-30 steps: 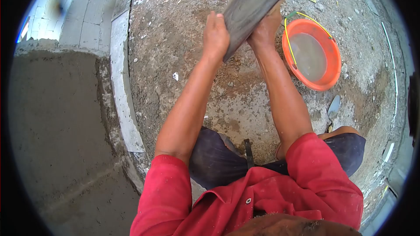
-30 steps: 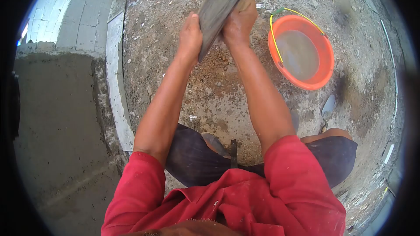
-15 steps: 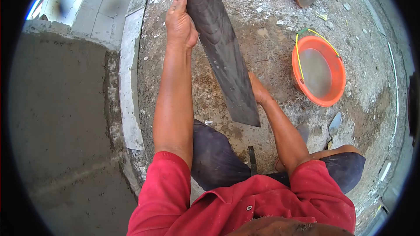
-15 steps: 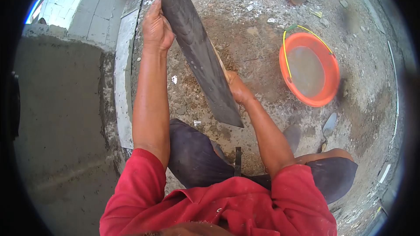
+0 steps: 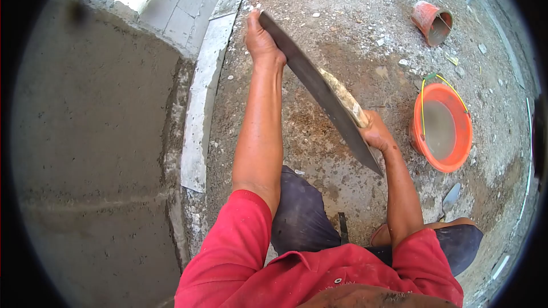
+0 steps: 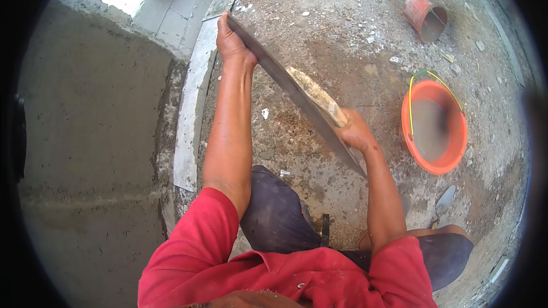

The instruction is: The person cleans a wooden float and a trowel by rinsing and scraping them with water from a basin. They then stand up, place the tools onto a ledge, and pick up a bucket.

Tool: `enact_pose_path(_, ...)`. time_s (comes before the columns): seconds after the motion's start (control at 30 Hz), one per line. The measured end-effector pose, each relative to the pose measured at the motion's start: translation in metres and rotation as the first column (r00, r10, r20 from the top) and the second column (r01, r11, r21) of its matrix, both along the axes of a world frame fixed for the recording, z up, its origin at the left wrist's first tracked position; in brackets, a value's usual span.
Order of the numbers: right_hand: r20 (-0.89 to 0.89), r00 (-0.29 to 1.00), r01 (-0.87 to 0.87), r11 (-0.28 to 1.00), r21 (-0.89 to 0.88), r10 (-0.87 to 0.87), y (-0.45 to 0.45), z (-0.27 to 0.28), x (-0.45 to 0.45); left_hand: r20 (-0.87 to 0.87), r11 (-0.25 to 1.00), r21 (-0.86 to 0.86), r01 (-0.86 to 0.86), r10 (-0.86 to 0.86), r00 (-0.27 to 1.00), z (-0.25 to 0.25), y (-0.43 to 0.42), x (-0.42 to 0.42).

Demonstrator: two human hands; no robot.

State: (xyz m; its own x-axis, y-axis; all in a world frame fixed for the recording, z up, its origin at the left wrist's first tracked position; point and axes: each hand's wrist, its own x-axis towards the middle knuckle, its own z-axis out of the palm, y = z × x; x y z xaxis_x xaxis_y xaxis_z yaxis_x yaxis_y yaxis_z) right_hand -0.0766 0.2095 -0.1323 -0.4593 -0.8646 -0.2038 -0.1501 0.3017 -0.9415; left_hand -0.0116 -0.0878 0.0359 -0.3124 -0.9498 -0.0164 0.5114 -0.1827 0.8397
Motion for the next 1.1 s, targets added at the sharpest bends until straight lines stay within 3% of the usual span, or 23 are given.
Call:
enact_pose_path(0.07, -0.208, 0.978, 0.044, 0.985, 0.167, -0.008, -0.001, 0.023, -0.002, 0.043, 0.998, -0.035, 0.060, -0.059, 0.997, -0.034, -0.036, 0.012)
enact_pose_path(0.13, -0.346, 0.924, 0.192, 0.980, 0.049, -0.163, -0.008, 0.031, 0.014, 0.136, 0.991, -0.116, 0.072, -0.056, 0.989, -0.026, -0.027, 0.014)
enact_pose_path(0.23, -0.445, 0.836, 0.342, 0.939, -0.031, -0.320, -0.026, 0.042, 0.032, -0.050, 0.980, -0.197, 0.031, -0.042, 0.998, 0.008, 0.001, -0.006)
enact_pose_path(0.27, -0.469, 0.809, 0.384, 0.923, -0.035, -0.354, -0.031, 0.046, 0.033, 0.093, 0.936, -0.302, 0.181, -0.160, 0.983, 0.005, 0.011, -0.003)
enact_pose_path(0.33, -0.500, 0.775, 0.434, 0.901, -0.026, -0.388, -0.040, 0.066, 0.028, 0.221, 0.872, -0.393, 0.290, -0.217, 0.951, -0.021, 0.038, -0.023)
enact_pose_path(0.4, -0.513, 0.726, 0.484, 0.870, -0.093, -0.459, -0.048, 0.088, 0.015, 0.422, 0.827, -0.441, 0.350, -0.153, 0.894, -0.053, 0.069, -0.040)
enact_pose_path(0.47, -0.519, 0.703, 0.479, 0.863, -0.160, -0.486, -0.051, 0.109, -0.006, 0.516, 0.809, -0.396, 0.435, -0.196, 0.834, -0.062, 0.091, -0.041)
enact_pose_path(0.57, -0.006, 0.847, 0.493, 0.787, -0.371, -0.532, -0.058, 0.093, -0.058, 0.542, 0.752, -0.464, 0.468, -0.176, 0.822, -0.076, 0.122, -0.044)
enact_pose_path(0.63, 0.173, 0.820, 0.572, 0.772, -0.277, -0.546, -0.059, 0.115, -0.075, 0.589, 0.699, -0.515, 0.496, -0.133, 0.797, -0.075, 0.147, -0.043)
enact_pose_path(0.77, 0.535, 0.679, 0.676, 0.712, -0.188, -0.504, -0.058, 0.088, -0.141, 0.734, 0.521, -0.520, 0.677, -0.133, 0.666, -0.090, 0.147, -0.045)
enact_pose_path(0.8, 0.587, 0.586, 0.765, 0.619, -0.176, -0.558, -0.059, 0.090, -0.145, 0.745, 0.567, -0.438, 0.697, -0.206, 0.635, -0.085, 0.154, -0.041)
enact_pose_path(0.87, 0.714, 0.591, 0.722, 0.640, -0.262, -0.374, -0.038, 0.089, -0.145, 0.693, 0.619, -0.427, 0.659, -0.245, 0.678, -0.077, 0.163, -0.037)
enact_pose_path(0.93, 0.747, 0.458, 0.803, 0.585, -0.114, -0.482, -0.053, 0.063, -0.166, 0.604, 0.661, -0.436, 0.611, -0.288, 0.743, -0.078, 0.164, -0.037)
enact_pose_path(1.0, 0.770, 0.400, 0.850, 0.516, -0.107, -0.498, -0.050, 0.058, -0.157, 0.464, 0.692, -0.463, 0.553, -0.342, 0.817, -0.087, 0.164, -0.040)
enact_pose_path(1.07, 0.798, 0.358, 0.878, 0.465, -0.111, -0.486, -0.048, 0.061, -0.137, 0.537, 0.654, -0.529, 0.541, -0.236, 0.810, -0.095, 0.158, -0.041)
enact_pose_path(1.1, 0.746, 0.404, 0.872, 0.468, -0.141, -0.529, -0.047, 0.058, -0.127, 0.569, 0.636, -0.557, 0.534, -0.176, 0.803, -0.098, 0.155, -0.039)
